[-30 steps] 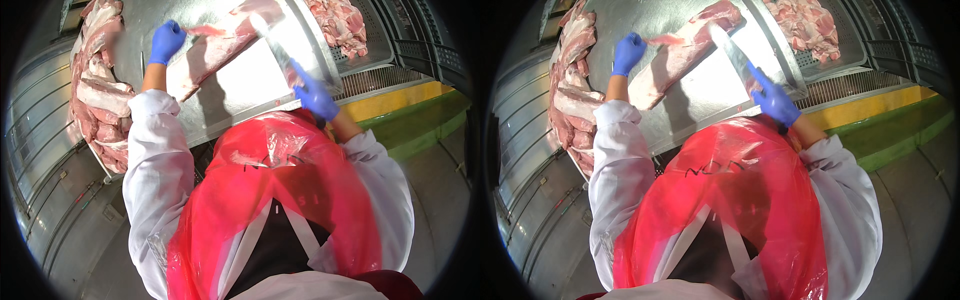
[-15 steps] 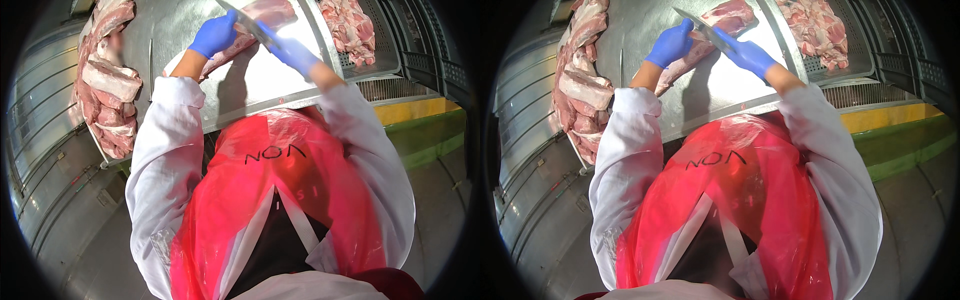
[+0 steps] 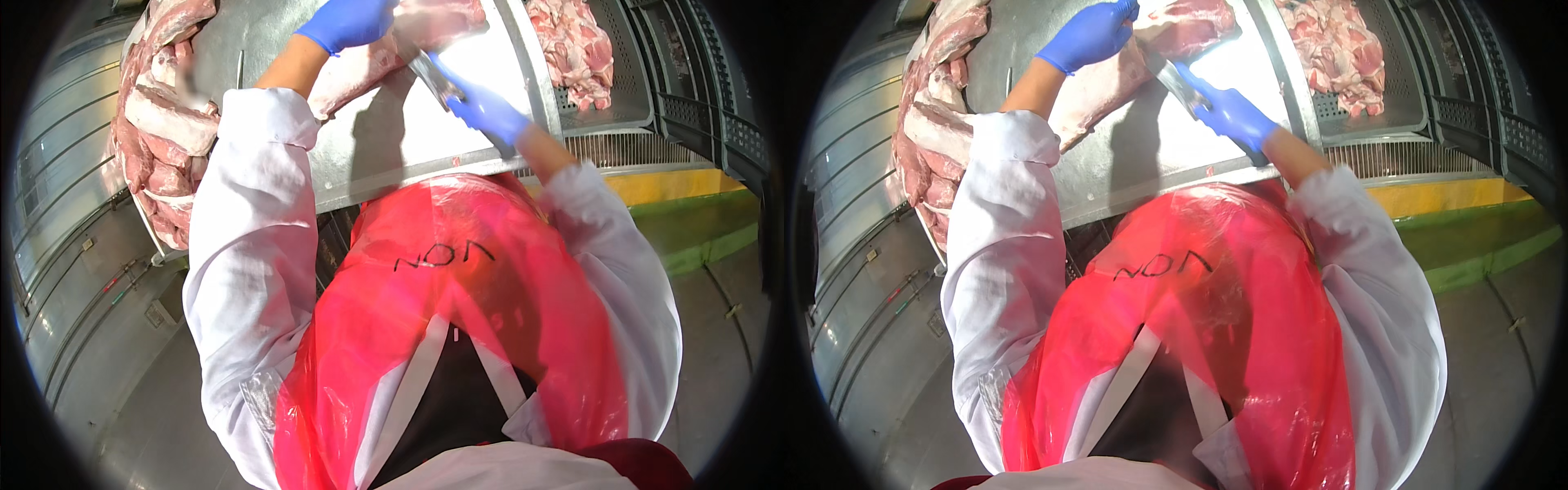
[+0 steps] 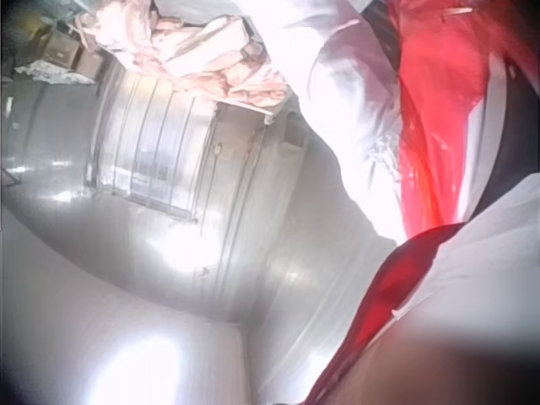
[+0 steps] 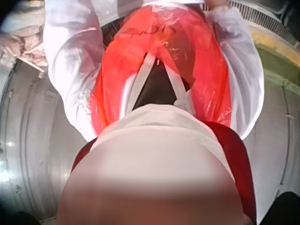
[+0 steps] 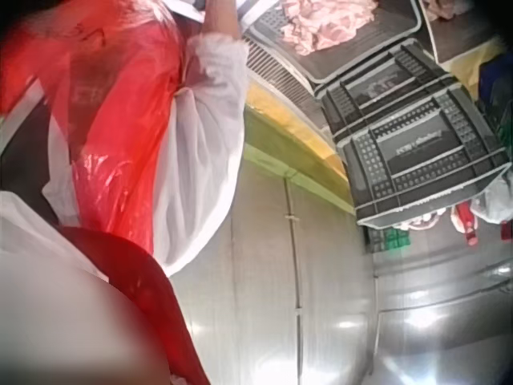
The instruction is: The person trims fat and connective tissue from large cuts of raw meat using a knife. They repeatedly lift the meat to inspect the surface, slice off unwanted layers, and place the trimmed pieces into a metal bin. The process involves handling multiple large cuts sequentially on a stainless steel table.
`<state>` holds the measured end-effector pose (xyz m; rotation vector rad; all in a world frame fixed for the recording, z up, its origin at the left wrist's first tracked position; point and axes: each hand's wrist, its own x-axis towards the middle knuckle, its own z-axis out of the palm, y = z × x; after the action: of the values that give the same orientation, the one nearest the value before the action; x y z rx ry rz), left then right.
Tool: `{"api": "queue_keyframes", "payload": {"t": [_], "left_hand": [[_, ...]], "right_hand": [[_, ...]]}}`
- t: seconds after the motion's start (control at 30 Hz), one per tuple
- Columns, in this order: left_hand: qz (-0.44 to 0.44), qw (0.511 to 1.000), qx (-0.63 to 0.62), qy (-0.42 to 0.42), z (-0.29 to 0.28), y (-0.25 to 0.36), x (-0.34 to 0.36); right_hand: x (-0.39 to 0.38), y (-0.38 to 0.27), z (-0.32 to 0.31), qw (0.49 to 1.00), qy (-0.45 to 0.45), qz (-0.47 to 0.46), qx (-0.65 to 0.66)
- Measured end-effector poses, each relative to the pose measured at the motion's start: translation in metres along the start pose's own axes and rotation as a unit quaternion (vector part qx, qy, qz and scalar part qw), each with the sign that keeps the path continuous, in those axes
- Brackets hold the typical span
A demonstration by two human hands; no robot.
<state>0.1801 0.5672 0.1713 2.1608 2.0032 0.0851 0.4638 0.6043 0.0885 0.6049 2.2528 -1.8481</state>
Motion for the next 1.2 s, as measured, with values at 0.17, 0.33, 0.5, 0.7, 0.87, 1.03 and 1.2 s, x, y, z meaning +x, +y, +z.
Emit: {"api": "queue_keyframes", "payload": {"t": [0.17,0.33,0.5,0.7,0.87,1.03,1.2], "left_hand": [[-0.003,1.000,0.006,0.004,-0.020,0.005,0.016],[0.032,0.998,-0.007,0.063,-0.049,0.005,0.015],[0.025,0.994,-0.060,0.085,-0.076,0.009,0.005],[0.004,0.991,-0.068,0.111,-0.102,0.016,-0.014],[-0.010,0.994,-0.009,0.111,-0.125,0.007,-0.021],[-0.102,0.982,-0.136,0.085,-0.172,0.026,-0.061],[-0.146,0.970,-0.153,0.123,-0.202,0.034,-0.088]], "right_hand": [[0.058,-0.020,0.010,0.999,0.052,-0.003,0.005],[0.017,0.011,0.034,0.998,0.028,-0.058,-0.021],[0.082,-0.025,0.046,0.997,0.056,-0.037,0.034],[0.045,-0.035,0.074,0.999,-0.013,0.000,0.031],[0.086,-0.057,0.097,1.000,0.020,0.018,0.000],[0.097,-0.038,0.135,0.988,0.064,-0.094,-0.106],[0.097,-0.054,0.159,0.992,0.060,-0.086,-0.075]]}}
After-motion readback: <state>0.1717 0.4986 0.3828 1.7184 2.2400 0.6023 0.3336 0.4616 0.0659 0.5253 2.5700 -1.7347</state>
